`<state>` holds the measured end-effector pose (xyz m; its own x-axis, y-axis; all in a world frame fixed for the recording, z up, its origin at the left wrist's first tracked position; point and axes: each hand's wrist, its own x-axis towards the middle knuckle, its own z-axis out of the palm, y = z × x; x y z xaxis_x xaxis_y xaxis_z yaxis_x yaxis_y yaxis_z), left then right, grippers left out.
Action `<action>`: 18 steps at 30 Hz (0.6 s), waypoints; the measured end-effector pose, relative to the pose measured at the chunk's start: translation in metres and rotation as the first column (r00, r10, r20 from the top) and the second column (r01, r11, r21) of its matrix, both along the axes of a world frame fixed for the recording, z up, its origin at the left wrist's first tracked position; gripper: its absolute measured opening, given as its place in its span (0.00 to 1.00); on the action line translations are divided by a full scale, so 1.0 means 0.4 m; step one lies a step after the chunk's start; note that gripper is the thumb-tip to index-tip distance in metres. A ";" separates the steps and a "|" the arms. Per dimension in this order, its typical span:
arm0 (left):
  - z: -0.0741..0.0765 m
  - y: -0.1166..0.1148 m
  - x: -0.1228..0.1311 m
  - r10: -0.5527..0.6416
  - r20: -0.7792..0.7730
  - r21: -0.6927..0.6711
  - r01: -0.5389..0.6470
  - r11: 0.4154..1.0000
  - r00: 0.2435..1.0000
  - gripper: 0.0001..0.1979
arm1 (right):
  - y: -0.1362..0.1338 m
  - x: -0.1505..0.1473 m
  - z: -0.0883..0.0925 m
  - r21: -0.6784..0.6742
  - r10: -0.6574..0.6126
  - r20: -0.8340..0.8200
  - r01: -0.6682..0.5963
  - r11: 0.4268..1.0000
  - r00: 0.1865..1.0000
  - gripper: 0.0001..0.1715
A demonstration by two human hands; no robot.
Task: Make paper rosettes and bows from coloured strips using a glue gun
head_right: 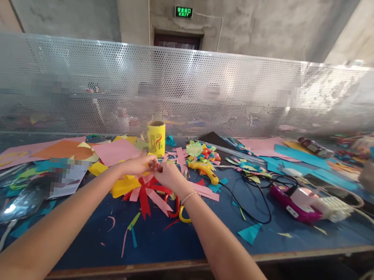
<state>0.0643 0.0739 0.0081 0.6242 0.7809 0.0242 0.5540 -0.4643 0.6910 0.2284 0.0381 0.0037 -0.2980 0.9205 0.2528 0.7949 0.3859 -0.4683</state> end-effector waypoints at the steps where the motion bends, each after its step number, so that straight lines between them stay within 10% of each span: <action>1: -0.001 0.001 -0.002 0.005 -0.002 0.009 -0.005 1.000 1.000 0.12 | 0.001 -0.009 0.000 0.002 -0.013 0.009 0.013 1.000 1.000 0.10; 11: 0.015 -0.006 -0.020 0.092 -0.256 0.266 -0.021 0.964 0.962 0.12 | 0.029 -0.006 -0.040 -0.058 -0.098 -0.029 0.096 0.994 0.995 0.13; 18: 0.007 0.002 -0.026 0.097 -0.370 0.141 -0.047 0.989 0.924 0.05 | 0.038 -0.004 -0.053 -0.112 -0.104 -0.058 0.097 0.989 0.993 0.16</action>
<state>0.0540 0.0747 0.0109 0.5493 0.8298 -0.0986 0.7959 -0.4837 0.3641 0.2267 0.0535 -0.0176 -0.1887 0.9682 0.1646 0.7944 0.2490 -0.5540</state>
